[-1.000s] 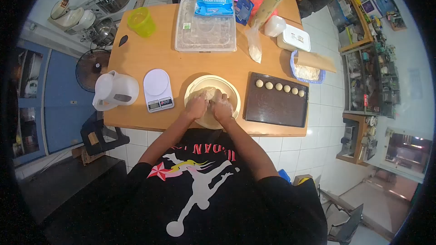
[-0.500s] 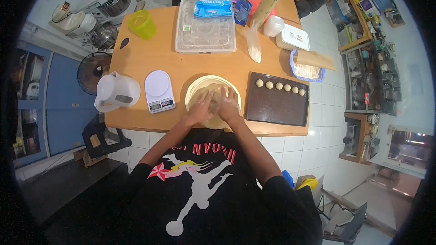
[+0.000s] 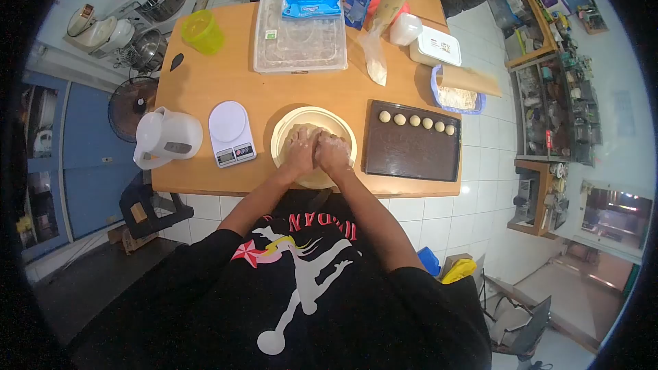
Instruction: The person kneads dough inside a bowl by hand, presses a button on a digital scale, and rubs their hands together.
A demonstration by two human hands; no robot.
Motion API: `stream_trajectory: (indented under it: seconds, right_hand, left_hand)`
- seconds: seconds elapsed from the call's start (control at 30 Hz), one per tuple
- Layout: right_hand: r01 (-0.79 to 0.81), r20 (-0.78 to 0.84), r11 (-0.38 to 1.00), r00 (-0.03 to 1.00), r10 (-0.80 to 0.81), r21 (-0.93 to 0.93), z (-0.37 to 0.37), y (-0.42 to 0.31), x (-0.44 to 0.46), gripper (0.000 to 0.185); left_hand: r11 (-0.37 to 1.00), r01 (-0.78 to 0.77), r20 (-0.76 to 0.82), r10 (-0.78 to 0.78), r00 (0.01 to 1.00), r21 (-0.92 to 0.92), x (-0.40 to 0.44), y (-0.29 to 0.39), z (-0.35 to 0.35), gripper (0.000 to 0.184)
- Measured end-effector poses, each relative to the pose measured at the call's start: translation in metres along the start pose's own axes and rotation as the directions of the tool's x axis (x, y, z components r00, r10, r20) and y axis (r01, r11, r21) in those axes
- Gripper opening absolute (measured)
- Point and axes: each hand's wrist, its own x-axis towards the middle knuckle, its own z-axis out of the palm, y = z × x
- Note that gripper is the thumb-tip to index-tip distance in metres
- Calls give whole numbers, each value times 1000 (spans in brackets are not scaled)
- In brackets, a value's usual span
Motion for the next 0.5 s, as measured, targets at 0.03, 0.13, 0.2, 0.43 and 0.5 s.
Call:
stream_trajectory:
  seconds: [0.03, 0.13, 0.2, 0.43, 0.5]
  right_hand:
    - [-23, 33, 999, 999, 22, 32, 2, 4, 1, 30]
    - [10, -101, 978, 995, 11, 210, 5, 14, 3, 31]
    - [3, -75, 966, 997, 18, 259, 2, 14, -2, 32]
    - [141, -137, 965, 984, -112, 223, 5, 12, -19, 33]
    - [252, -185, 933, 960, -209, 255, 3, 13, -27, 31]
  left_hand:
    - [1000, 20, 17, -20, 1000, 6, -1, 4, -6, 74]
    - [997, 16, 48, -20, 999, 70, -5, 16, -22, 75]
    - [998, 41, 29, -42, 999, 52, -3, 12, -13, 73]
    - [991, 132, 15, -132, 991, 37, 0, 9, -10, 61]
    - [982, 155, 48, -160, 986, 104, 7, 1, -1, 63]
